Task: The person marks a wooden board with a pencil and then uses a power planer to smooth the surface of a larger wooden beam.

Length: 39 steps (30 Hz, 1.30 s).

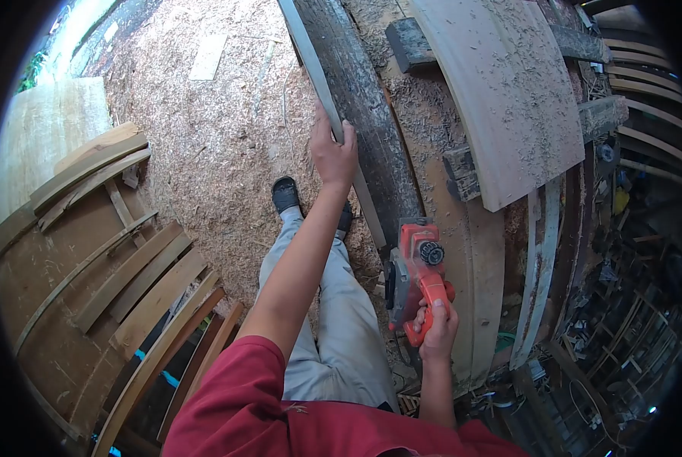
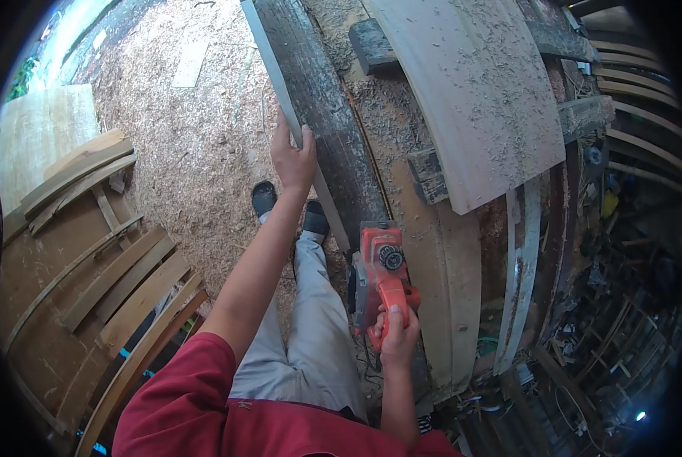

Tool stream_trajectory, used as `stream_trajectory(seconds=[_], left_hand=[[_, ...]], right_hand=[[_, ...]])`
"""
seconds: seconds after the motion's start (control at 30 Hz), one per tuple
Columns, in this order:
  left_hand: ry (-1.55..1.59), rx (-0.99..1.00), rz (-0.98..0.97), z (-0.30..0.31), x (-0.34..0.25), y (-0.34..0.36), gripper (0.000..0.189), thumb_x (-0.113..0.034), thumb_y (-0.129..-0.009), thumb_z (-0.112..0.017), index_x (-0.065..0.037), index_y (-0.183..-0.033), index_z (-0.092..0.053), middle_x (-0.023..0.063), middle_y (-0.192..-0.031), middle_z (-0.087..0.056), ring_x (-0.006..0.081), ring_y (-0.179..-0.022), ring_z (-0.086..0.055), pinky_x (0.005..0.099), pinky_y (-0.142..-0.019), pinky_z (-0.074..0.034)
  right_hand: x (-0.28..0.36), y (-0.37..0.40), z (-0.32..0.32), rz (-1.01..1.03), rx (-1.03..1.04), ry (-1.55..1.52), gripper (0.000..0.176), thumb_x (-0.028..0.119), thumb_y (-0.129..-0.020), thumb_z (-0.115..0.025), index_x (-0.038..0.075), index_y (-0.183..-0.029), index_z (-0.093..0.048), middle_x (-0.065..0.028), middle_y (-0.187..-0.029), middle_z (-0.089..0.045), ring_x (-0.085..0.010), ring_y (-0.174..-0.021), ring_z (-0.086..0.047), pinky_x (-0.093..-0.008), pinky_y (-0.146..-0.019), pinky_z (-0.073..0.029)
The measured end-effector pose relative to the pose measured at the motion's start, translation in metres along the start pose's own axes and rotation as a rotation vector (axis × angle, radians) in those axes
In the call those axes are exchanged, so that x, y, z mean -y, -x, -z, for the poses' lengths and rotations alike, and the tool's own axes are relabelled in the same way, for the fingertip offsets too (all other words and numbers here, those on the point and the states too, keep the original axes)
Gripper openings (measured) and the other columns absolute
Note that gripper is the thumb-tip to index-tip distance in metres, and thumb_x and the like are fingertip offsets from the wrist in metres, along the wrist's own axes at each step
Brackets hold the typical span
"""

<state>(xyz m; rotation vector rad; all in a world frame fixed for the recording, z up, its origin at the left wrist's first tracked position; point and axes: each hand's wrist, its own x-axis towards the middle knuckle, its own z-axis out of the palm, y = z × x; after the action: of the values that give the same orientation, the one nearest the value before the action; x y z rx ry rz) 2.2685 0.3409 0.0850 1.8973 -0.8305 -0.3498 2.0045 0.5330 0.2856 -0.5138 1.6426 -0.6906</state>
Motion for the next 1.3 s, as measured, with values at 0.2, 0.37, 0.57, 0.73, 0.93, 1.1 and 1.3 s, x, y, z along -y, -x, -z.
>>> stream_trajectory(seconds=[0.2, 0.37, 0.57, 0.73, 0.93, 1.1, 1.3], left_hand=[[0.001, 0.045, 0.082, 0.000, 0.001, 0.000, 0.067, -0.015, -0.098, -0.065, 0.002, -0.158, -0.041, 0.0219, -0.121, -0.070, 0.0290, -0.103, -0.070, 0.0386, -0.093, -0.054], [-0.002, 0.019, 0.041, -0.001, 0.000, -0.001, 0.067, -0.015, -0.098, -0.065, 0.001, -0.158, -0.041, 0.0236, -0.130, -0.068, 0.0306, -0.114, -0.069, 0.0394, -0.098, -0.053], [-0.016, 0.005, 0.034, -0.004, 0.001, 0.001, 0.066, -0.016, -0.098, -0.065, 0.002, -0.157, -0.042, 0.0256, -0.137, -0.065, 0.0337, -0.122, -0.067, 0.0407, -0.103, -0.051], [-0.019, 0.035, 0.061, 0.000, -0.001, 0.001, 0.067, -0.017, -0.098, -0.066, 0.003, -0.157, -0.041, 0.0255, -0.134, -0.066, 0.0334, -0.117, -0.068, 0.0404, -0.100, -0.052], [-0.085, -0.023, -0.019, -0.010, 0.012, 0.001, 0.069, -0.019, -0.098, -0.066, 0.001, -0.158, -0.040, 0.0222, -0.119, -0.071, 0.0295, -0.102, -0.072, 0.0411, -0.091, -0.055], [-0.086, 0.045, 0.071, -0.006, 0.007, 0.004, 0.064, -0.028, -0.100, -0.061, 0.004, -0.153, -0.047, 0.0240, -0.151, -0.055, 0.0373, -0.136, -0.057, 0.0432, -0.109, -0.045], [0.177, 0.043, 0.108, -0.007, 0.016, 0.002, 0.054, -0.027, -0.110, -0.044, 0.005, -0.154, -0.044, 0.0243, -0.156, -0.049, 0.0383, -0.143, -0.050, 0.0419, -0.121, -0.034]], right_hand=[[0.003, -0.001, 0.001, 0.004, 0.034, 0.025, 0.033, 0.031, -0.103, -0.058, -0.001, -0.102, -0.063, -0.0029, -0.071, -0.055, -0.0085, -0.057, -0.050, -0.0259, -0.051, -0.041], [0.008, 0.001, -0.001, 0.006, 0.035, 0.049, 0.034, 0.032, -0.102, -0.059, -0.002, -0.103, -0.063, -0.0020, -0.067, -0.054, -0.0088, -0.056, -0.050, -0.0256, -0.051, -0.041], [0.020, 0.009, 0.010, -0.035, 0.118, 0.154, 0.035, 0.031, -0.102, -0.060, -0.003, -0.107, -0.066, -0.0019, -0.070, -0.057, -0.0086, -0.058, -0.052, -0.0257, -0.054, -0.042], [0.022, 0.017, 0.018, -0.026, 0.222, 0.275, 0.036, 0.031, -0.101, -0.060, -0.003, -0.111, -0.068, -0.0036, -0.078, -0.064, -0.0078, -0.063, -0.052, -0.0251, -0.058, -0.043], [0.021, 0.021, 0.012, -0.049, 0.256, 0.308, 0.035, 0.031, -0.101, -0.059, -0.002, -0.110, -0.070, -0.0032, -0.084, -0.068, -0.0076, -0.064, -0.052, -0.0260, -0.060, -0.044], [0.012, 0.018, 0.015, -0.020, 0.259, 0.420, 0.032, 0.030, -0.101, -0.059, 0.001, -0.096, -0.071, -0.0013, -0.075, -0.063, -0.0084, -0.061, -0.052, -0.0274, -0.058, -0.044], [-0.013, 0.013, 0.032, -0.024, 0.227, 0.457, 0.034, 0.034, -0.102, -0.059, 0.001, -0.093, -0.062, -0.0005, -0.073, -0.057, -0.0059, -0.057, -0.050, -0.0220, -0.050, -0.039]])
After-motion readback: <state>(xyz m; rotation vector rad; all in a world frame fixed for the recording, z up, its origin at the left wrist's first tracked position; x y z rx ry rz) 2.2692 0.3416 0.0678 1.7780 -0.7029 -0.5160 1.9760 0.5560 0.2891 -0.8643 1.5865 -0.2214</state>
